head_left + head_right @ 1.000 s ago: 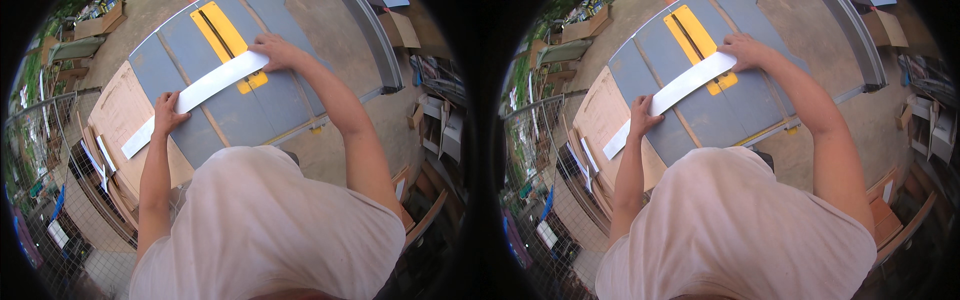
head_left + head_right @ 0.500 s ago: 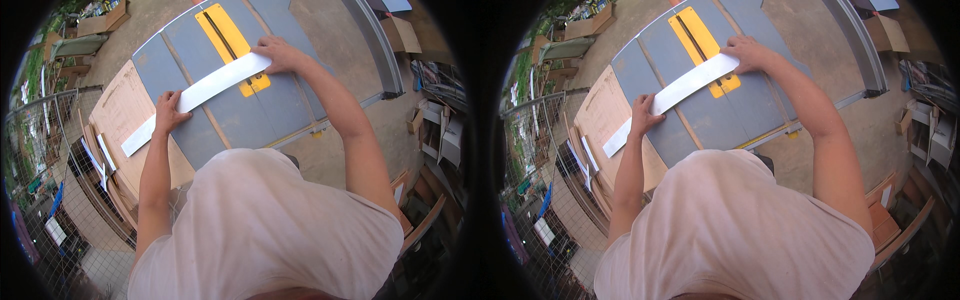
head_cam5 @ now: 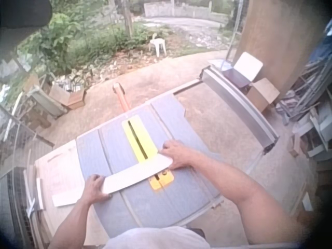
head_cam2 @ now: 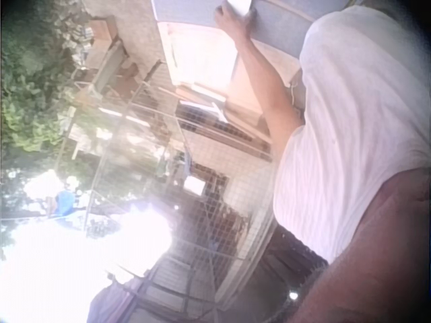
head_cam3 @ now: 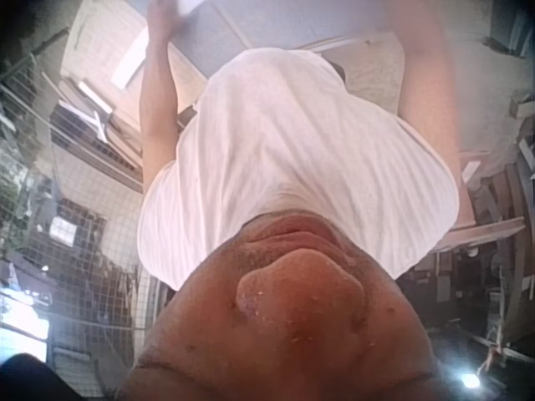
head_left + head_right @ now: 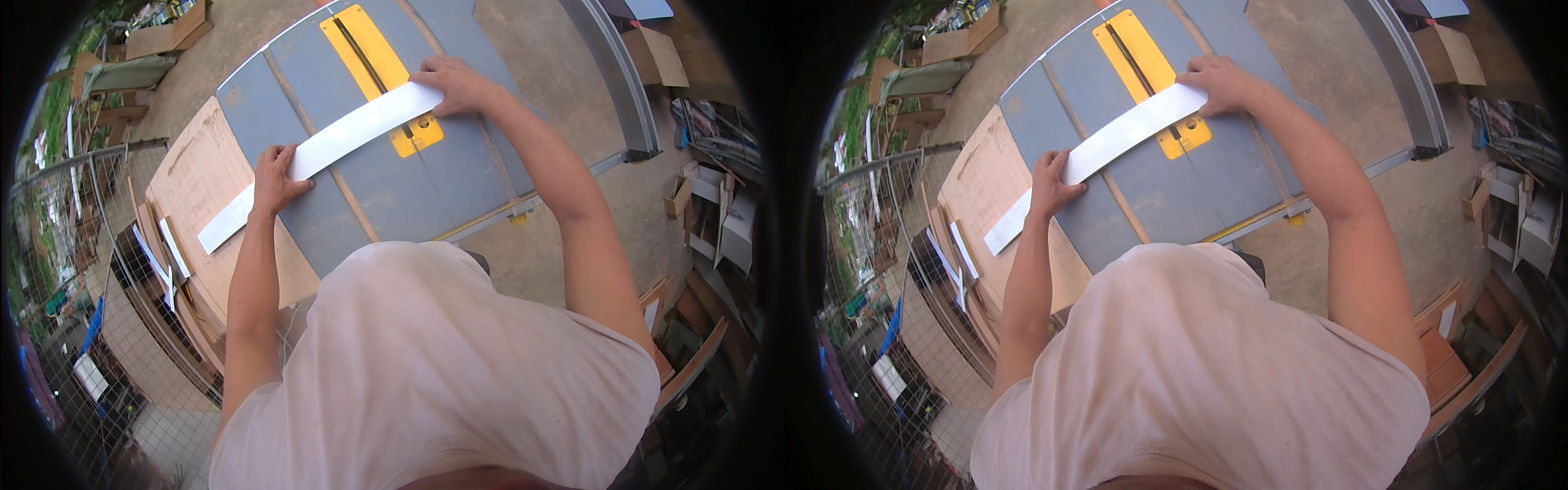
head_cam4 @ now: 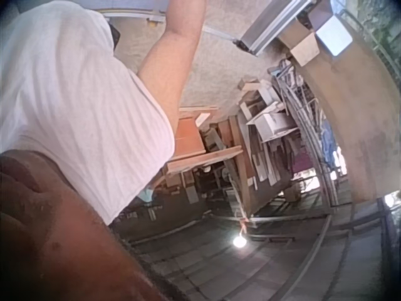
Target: The person adjusts the table saw fence and then repeatedly feeds long white wooden planks through the spinning blade to trim their edges. The person handles the planks one at a time, guiding them along the fence and collecting the cut pieces.
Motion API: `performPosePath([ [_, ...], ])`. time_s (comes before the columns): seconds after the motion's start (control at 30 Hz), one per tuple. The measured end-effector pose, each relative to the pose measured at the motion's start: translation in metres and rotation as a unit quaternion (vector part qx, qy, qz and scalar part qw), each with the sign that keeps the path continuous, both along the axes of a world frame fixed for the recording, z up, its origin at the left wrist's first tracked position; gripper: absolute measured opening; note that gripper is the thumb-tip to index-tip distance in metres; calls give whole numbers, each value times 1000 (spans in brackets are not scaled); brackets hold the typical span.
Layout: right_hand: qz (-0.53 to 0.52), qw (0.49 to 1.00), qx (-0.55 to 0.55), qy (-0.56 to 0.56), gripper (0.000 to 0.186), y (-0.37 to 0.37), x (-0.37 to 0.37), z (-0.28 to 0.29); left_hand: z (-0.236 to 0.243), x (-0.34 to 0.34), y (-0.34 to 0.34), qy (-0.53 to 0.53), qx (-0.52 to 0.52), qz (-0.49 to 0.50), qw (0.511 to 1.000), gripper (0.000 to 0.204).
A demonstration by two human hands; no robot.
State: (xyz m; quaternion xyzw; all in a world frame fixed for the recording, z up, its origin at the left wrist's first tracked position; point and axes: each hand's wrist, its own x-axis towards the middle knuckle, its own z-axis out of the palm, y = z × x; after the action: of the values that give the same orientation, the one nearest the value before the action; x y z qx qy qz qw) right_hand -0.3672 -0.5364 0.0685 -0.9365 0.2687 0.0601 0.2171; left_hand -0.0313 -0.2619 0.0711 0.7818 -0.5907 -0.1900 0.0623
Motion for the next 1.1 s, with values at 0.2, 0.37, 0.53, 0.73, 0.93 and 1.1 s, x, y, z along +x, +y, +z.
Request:
performPosePath([
  [0.2,5,1000,-2,-20,69,-4,-2,-1,6,-3,-3,0,14,5,1000,86],
  [0.37,-3,1000,-1,-2,74,-4,1,-8,3,0,-4,-3,12,5,1000,85],
  [0.53,-1,1000,-12,15,74,-2,4,1,0,3,-5,-1,8,5,1000,86],
  [0.73,-4,1000,-22,17,74,-1,5,3,-2,6,-5,-6,-3,-6,1000,86],
  [0.93,-8,1000,-21,18,75,-5,7,-4,-3,7,-7,-7,-1,-2,1000,87],
  [1.1,-10,999,-21,22,76,-4,7,-3,-1,7,-8,-12,4,-2,1000,87],
])
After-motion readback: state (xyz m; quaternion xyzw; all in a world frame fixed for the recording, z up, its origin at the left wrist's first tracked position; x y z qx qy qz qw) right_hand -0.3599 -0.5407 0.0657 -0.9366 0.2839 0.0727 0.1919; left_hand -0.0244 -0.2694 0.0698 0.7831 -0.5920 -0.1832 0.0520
